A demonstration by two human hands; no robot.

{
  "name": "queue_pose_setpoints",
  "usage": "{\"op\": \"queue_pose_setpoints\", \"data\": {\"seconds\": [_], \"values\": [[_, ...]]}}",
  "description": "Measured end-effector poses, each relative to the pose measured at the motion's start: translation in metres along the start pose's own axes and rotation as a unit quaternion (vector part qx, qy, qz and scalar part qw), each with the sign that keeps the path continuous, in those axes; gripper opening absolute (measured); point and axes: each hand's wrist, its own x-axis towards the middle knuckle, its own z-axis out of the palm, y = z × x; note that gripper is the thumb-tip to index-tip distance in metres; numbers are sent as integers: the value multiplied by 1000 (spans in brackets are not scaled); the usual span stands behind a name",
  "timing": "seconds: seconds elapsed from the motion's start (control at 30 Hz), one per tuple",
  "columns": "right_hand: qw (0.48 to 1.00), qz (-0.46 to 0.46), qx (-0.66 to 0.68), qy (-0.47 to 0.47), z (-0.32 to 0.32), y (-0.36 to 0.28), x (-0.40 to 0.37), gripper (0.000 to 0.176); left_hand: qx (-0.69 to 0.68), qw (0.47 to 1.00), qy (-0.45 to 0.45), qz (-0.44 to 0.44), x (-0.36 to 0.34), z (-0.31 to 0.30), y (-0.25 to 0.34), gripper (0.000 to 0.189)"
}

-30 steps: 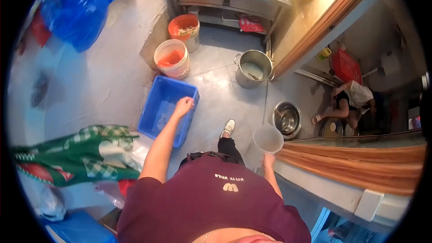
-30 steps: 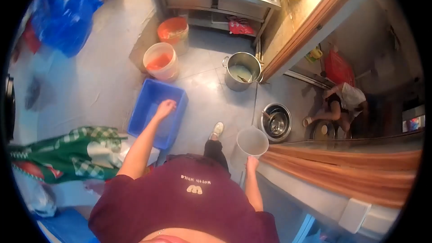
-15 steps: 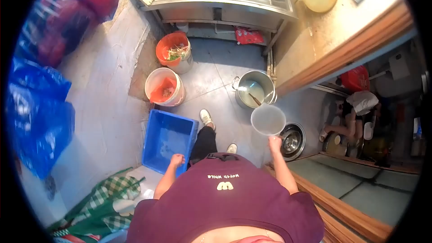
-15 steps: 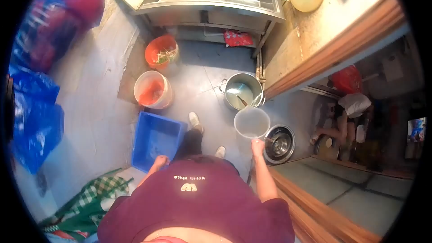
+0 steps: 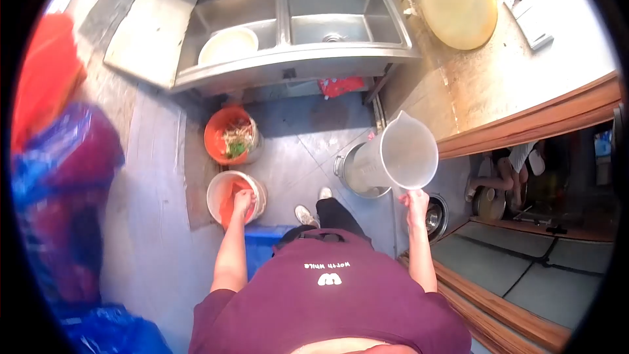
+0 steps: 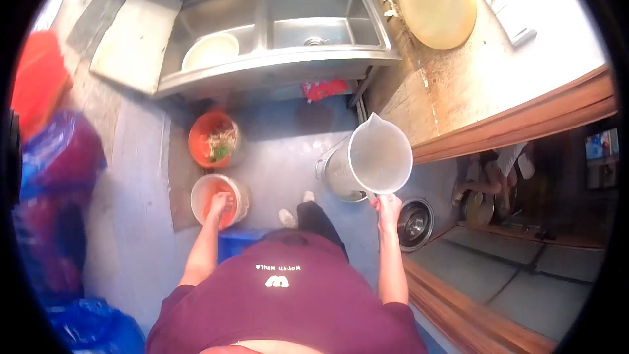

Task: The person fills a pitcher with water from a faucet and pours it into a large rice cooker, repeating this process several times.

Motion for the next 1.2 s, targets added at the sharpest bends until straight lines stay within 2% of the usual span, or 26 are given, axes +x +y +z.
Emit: {"op": "queue_pose_setpoints", "data": {"seconds": [0.03,0.13,0.2,0.27,0.33,0.4,0.47,0.53,0.67,0.7,0.87,0.9,0.93,0.97,1.0,1.03,1.07,1.1,1.17,1.2], "values": [[999,-5,-28,28,7,-9,4,19,-10,1000,-17,4,7,7,33,21],[996,-42,-56,53,18,-25,25,20,47,997,-42,45,65,33,82,21],[993,-58,-64,79,28,-33,48,20,77,995,-38,41,71,60,119,21],[991,-64,-69,94,34,-53,60,19,65,991,-108,36,63,89,164,23],[988,-82,-72,112,39,-72,76,15,85,977,-172,95,53,114,222,25],[984,-124,-75,104,43,-95,94,12,56,954,-223,190,36,130,294,27],[985,-133,-50,94,58,-133,114,10,59,938,-238,245,16,139,380,30],[985,-145,-32,91,75,-158,134,8,64,929,-210,298,37,145,439,31],[981,-177,31,70,125,-197,193,6,67,888,-241,385,97,168,556,32],[985,-162,23,58,140,-202,208,8,93,892,-215,386,101,176,586,31],[992,-104,73,-15,229,-235,298,11,125,877,-242,395,163,219,694,32],[996,-88,6,-2,243,-237,313,11,143,880,-236,387,182,229,710,33],[985,-169,5,-16,258,-216,339,10,163,880,-232,381,202,242,726,34],[987,-149,45,-43,275,-226,348,9,176,883,-224,374,229,256,741,35],[984,-150,57,-72,288,-208,366,12,195,885,-220,362,256,270,750,37],[979,-184,72,-47,305,-196,381,17,220,879,-217,363,275,283,759,37],[992,-90,58,-71,314,-207,386,15,221,880,-216,362,293,297,766,36],[991,-76,60,-88,323,-186,402,16,243,878,-206,357,310,309,771,40],[997,-68,21,-40,341,-168,424,17,304,888,-181,296,370,331,783,51],[998,-5,-10,-63,341,-168,431,19,297,892,-165,299,396,342,782,52]]}}
